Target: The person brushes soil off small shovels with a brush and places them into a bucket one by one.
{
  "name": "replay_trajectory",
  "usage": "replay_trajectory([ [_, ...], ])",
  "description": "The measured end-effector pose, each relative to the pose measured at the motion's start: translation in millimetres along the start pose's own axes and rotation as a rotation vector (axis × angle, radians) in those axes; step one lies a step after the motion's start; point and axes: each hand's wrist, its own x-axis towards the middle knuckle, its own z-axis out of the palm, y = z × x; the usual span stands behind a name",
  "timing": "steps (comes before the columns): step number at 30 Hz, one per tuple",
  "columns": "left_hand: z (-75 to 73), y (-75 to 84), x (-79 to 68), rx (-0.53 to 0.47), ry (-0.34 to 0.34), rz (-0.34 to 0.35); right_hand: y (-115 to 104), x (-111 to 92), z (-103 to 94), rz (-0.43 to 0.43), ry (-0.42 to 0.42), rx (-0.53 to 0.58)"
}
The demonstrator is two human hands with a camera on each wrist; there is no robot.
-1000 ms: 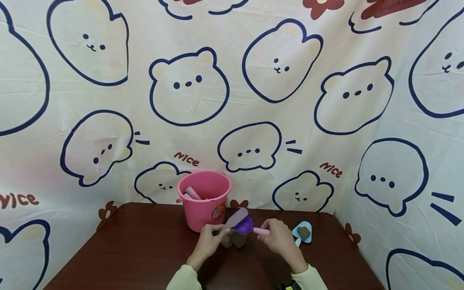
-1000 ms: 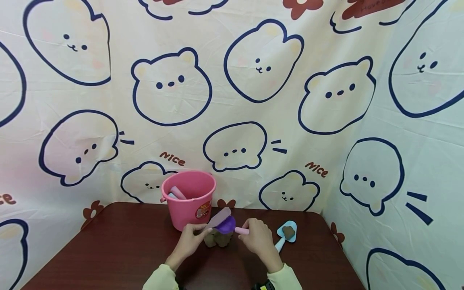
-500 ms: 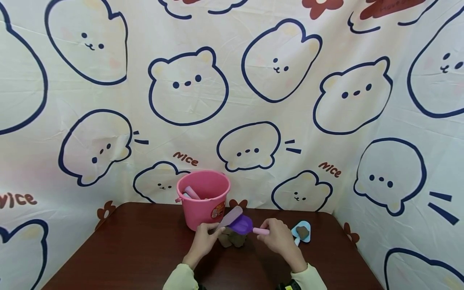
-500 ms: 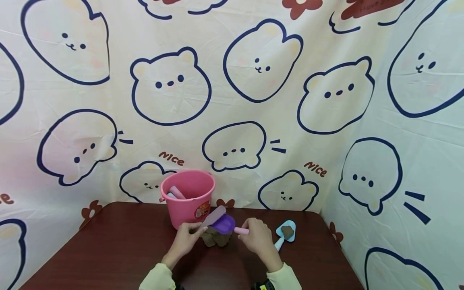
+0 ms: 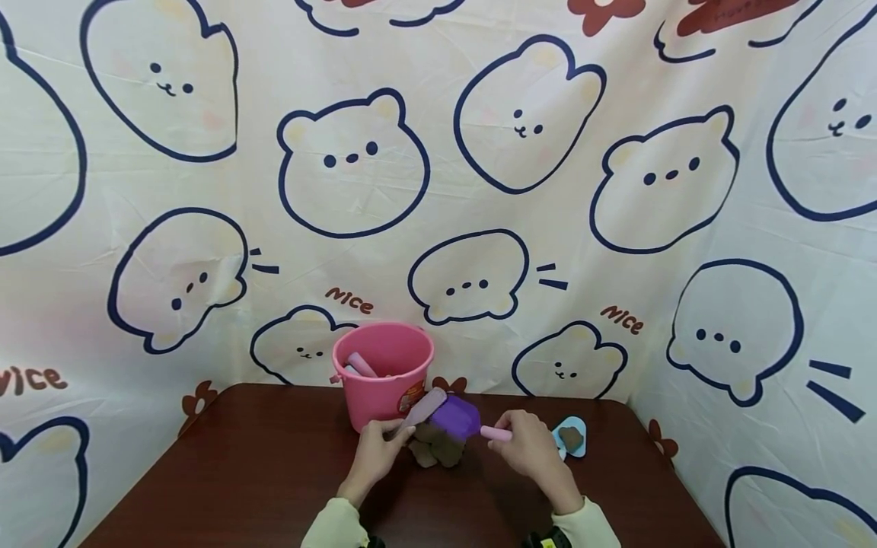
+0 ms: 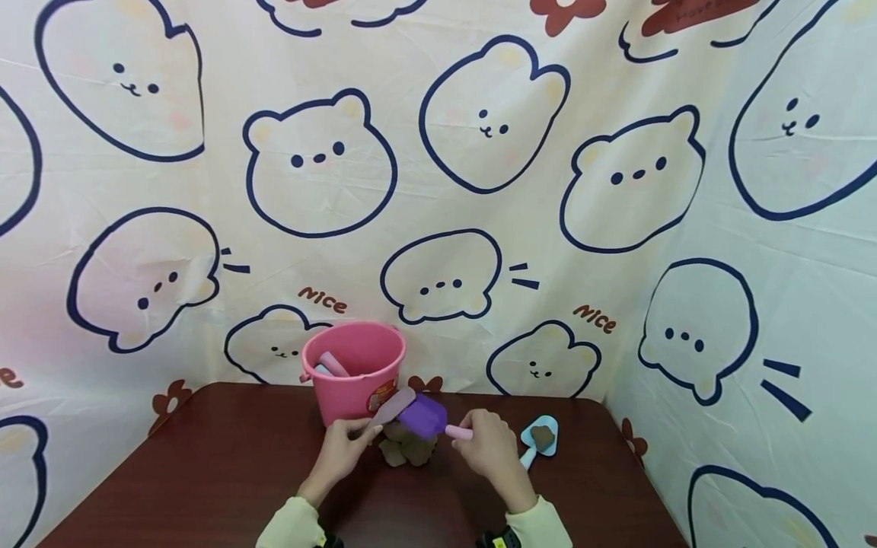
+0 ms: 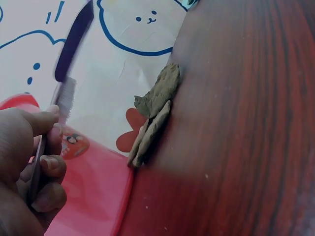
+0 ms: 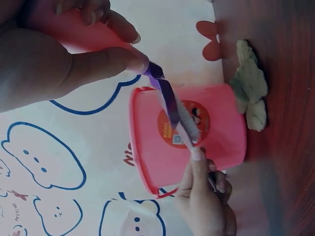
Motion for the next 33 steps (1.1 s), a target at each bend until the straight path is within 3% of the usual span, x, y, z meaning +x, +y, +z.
replay_trajectory([
  [14,-1.0,5.1,0.7,-0.05,0.033,-0.005,7.1,-0.7,-11.9,0.025,-0.013,-0.005],
  [33,-1.0,28.1,0.4,-0.089,0.041,0.044,16.6,5.9,9.8,0.04,-0.139,0.132],
])
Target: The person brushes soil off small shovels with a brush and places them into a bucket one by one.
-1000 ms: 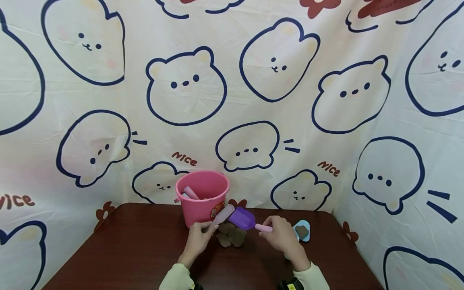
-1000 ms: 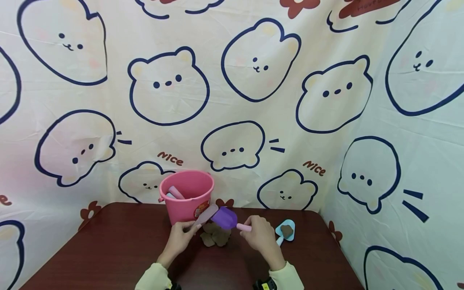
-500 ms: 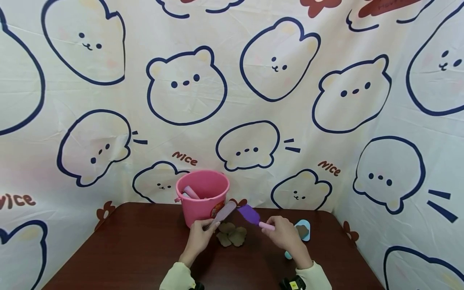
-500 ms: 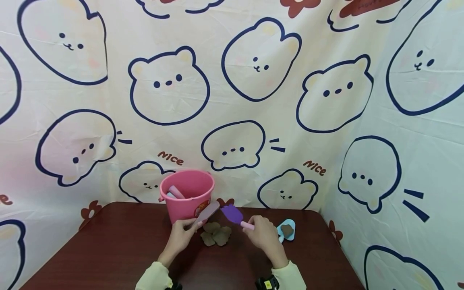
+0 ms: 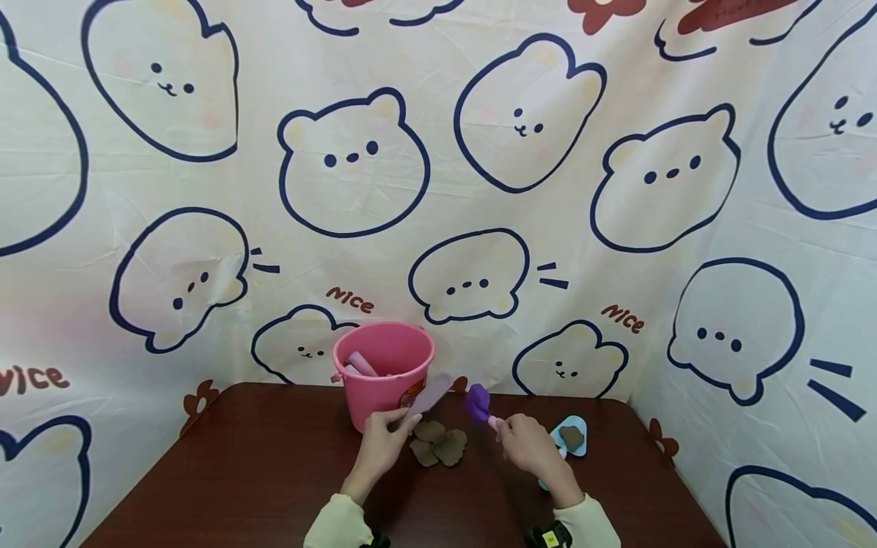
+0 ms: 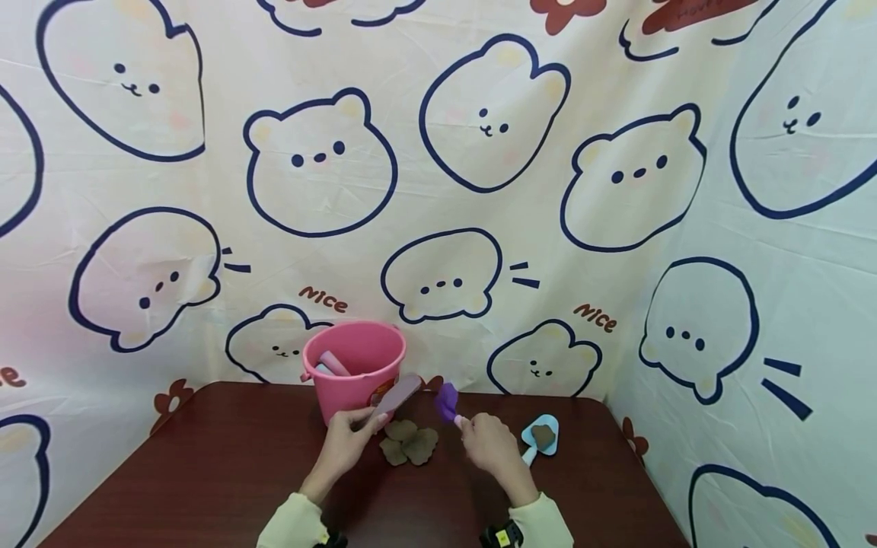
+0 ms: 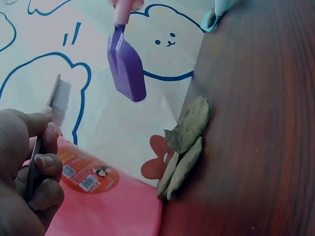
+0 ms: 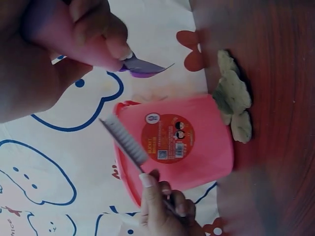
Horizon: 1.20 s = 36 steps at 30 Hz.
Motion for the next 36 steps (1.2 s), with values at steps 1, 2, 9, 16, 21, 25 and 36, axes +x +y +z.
replay_trajectory([
  [1,0.4,1.1,0.0,-0.005,-0.005,0.001,1.5,1.0,1.2,-0.007,-0.006,0.017],
  [2,0.9,2.1,-0.2,-0.015,-0.007,0.001,3.2,2.5,2.6,-0.012,-0.014,0.035],
  [9,5.3,7.7,-0.3,0.007,-0.027,-0.013,3.3,6.7,7.5,-0.059,-0.105,0.106],
  [16,9.7,8.3,0.4,0.033,-0.038,0.008,-1.0,5.0,9.9,-0.036,-0.131,0.095],
  [21,13.6,10.3,-1.4,0.025,-0.05,0.011,-0.6,5.1,9.9,-0.041,-0.175,0.105],
  [25,16.4,12.1,-3.3,0.003,-0.064,0.018,1.2,5.8,11.1,-0.073,-0.185,0.107],
  [36,26.6,11.0,-7.2,-0.019,-0.126,0.016,1.5,8.7,15.8,-0.129,-0.194,0.088],
])
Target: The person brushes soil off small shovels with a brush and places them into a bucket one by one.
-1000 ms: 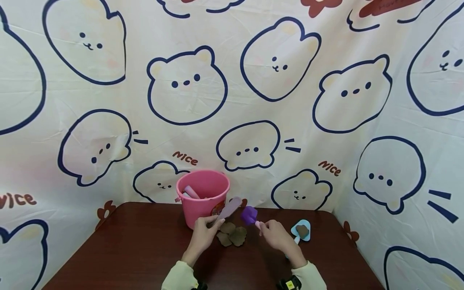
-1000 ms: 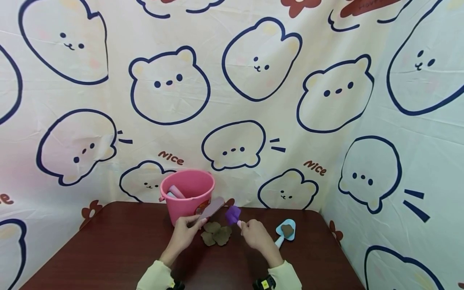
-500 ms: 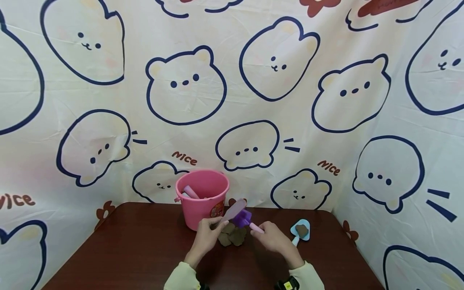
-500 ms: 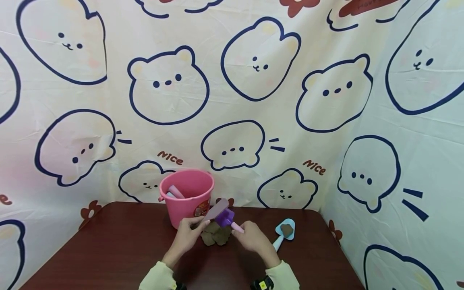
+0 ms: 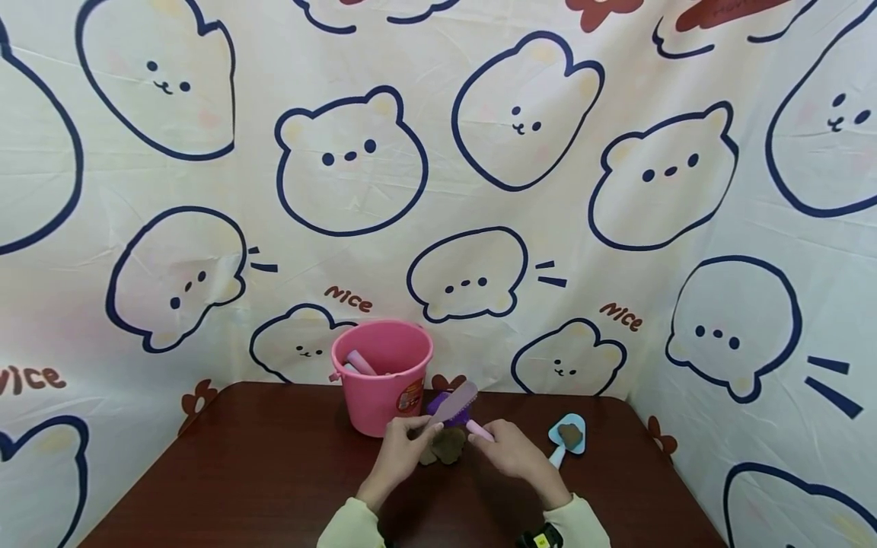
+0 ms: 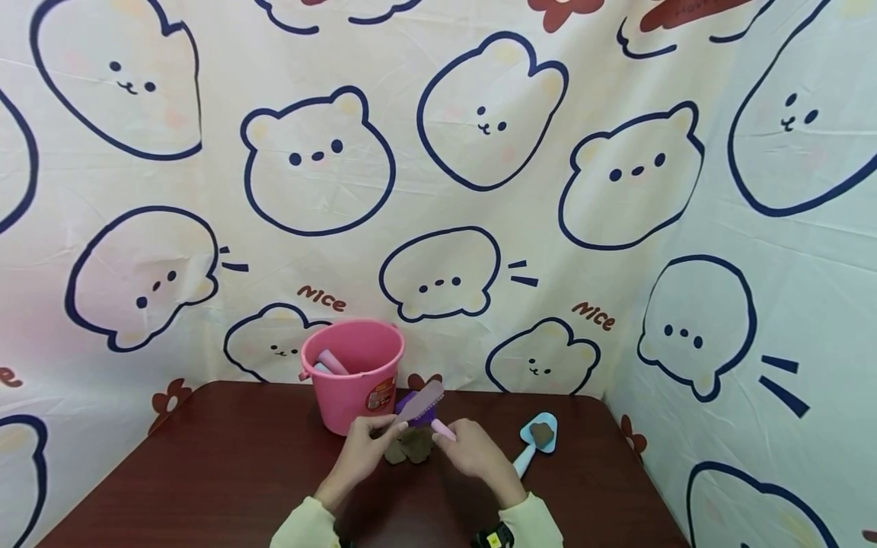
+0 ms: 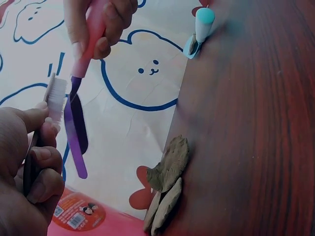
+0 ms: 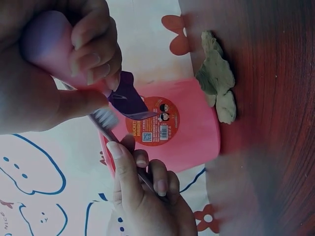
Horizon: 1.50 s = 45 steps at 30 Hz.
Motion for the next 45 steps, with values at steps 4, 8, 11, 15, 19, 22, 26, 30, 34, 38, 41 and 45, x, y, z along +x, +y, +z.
replay_trajectory([
  [4,0.8,-0.9,-0.4,0.004,-0.019,-0.007,0.3,0.6,0.1,-0.004,-0.003,0.002],
  [8,-1.1,-1.2,-0.1,0.022,-0.043,-0.021,0.7,-0.5,-1.1,-0.002,0.006,-0.002],
  [11,-4.0,-0.9,0.9,0.02,-0.052,-0.039,1.1,-1.1,-2.2,0.003,0.015,-0.008],
  [15,-7.7,-1.8,2.2,0.013,-0.06,-0.053,-0.3,-2.4,-3.6,0.01,0.014,-0.012],
  [19,-11.6,-3.4,2.0,0.022,-0.051,-0.066,-3.8,-4.3,-4.9,0.018,0.016,-0.017],
  [22,-15.6,-5.8,1.5,0.035,-0.026,-0.069,-6.0,-5.2,-6.0,0.017,0.02,-0.018],
  [26,-20.6,-10.8,1.9,0.047,0.002,-0.082,-7.3,-5.5,-8.2,0.01,0.011,-0.012],
  [30,-24.4,-16.0,3.8,0.04,0.017,-0.095,-7.8,-5.8,-11.6,-0.001,-0.003,-0.008],
  [34,-27.4,-18.6,4.7,0.023,0.032,-0.101,-9.9,-7.3,-12.9,-0.002,-0.005,-0.009],
  [38,-29.3,-20.0,4.6,0.016,0.036,-0.111,-13.4,-9.7,-13.5,0.007,-0.004,-0.008],
  [41,-29.8,-21.9,4.8,0.013,0.039,-0.114,-14.8,-11.2,-14.8,0.004,0.002,-0.012],
  [45,-30.3,-24.2,4.7,0.019,0.054,-0.114,-15.1,-12.2,-15.4,-0.011,0.008,-0.018],
])
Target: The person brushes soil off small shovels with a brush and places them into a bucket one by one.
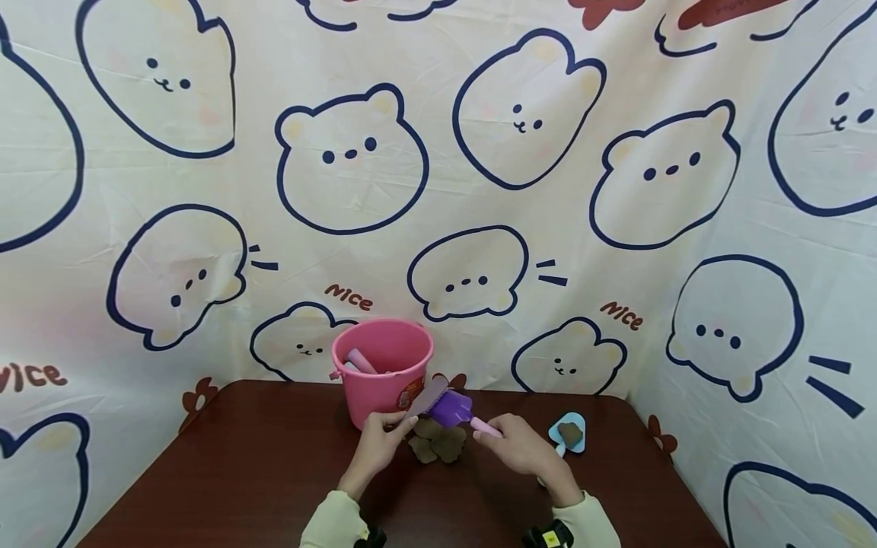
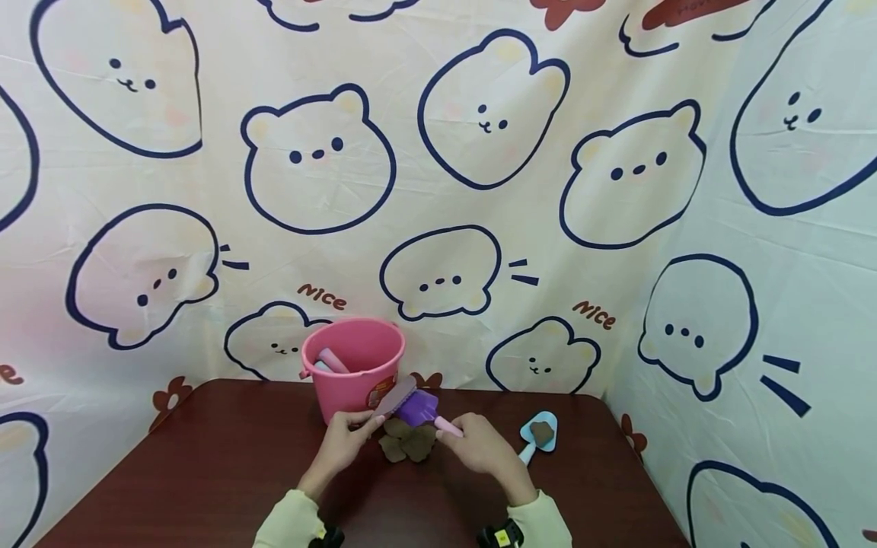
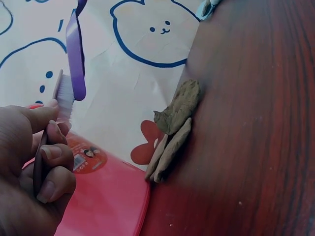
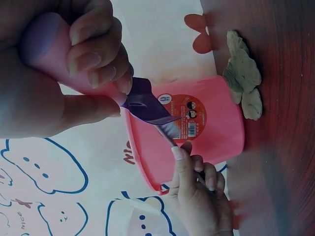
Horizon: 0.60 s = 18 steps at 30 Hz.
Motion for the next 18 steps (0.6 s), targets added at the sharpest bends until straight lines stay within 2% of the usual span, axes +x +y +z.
replay_trajectory([
  [8,-2.1,4.9,1.6,-0.033,0.033,-0.012,1.2,0.2,-1.5,0.001,0.001,0.013],
  [18,1.3,20.9,-1.4,-0.065,0.051,0.024,4.3,1.7,0.2,0.014,0.013,0.024],
])
